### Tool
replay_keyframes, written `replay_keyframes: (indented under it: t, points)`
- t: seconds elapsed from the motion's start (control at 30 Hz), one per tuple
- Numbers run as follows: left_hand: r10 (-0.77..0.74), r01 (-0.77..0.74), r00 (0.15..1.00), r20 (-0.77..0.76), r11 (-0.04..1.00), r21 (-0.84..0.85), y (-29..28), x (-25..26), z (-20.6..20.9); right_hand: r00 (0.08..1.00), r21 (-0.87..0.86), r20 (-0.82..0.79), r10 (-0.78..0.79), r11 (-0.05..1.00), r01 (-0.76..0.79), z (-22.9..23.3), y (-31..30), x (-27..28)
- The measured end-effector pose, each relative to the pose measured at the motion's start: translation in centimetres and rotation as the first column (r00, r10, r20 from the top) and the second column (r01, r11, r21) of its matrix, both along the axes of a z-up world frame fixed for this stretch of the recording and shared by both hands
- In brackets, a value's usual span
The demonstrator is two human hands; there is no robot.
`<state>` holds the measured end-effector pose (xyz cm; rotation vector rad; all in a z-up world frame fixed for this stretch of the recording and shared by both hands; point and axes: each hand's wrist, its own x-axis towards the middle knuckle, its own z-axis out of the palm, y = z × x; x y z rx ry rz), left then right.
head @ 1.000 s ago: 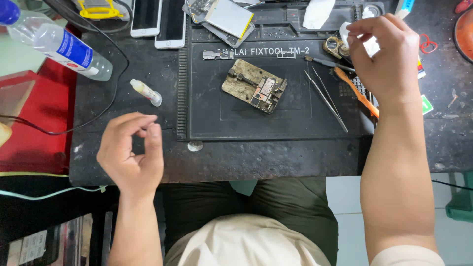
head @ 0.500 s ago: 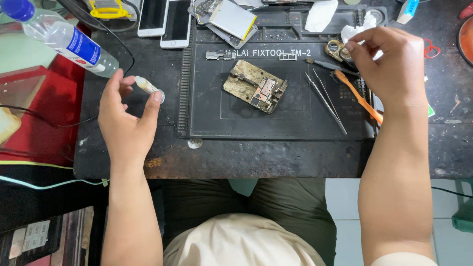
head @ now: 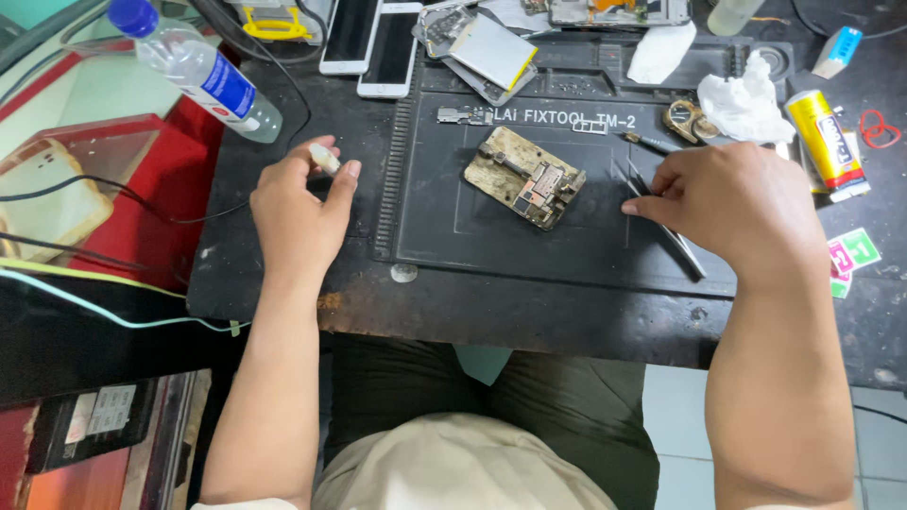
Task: The person works on a small electronic circuit board, using tweezers to place a small component onto the board. They then use a soldering iron to solder the component in place.
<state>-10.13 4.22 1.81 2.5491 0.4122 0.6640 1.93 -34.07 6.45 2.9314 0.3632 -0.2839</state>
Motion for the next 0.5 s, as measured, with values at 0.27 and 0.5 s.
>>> replay_keyframes:
  t: [0.27,0.5]
  points:
    - [-0.222,0.246,0.951,0.213,0.965,-0.094,-3.7,0.9,5.1,0.996,0.681,0.017,0.087,0.728,-0.075,0.6,-1.4,0.0]
    - [-0.347,0.625,0.779,0.522,0.381,-0.681,-11.1,8.8,7.9,0.974,0.978,0.147,0.172,-0.175,-0.117,3.3,4.5,2.1]
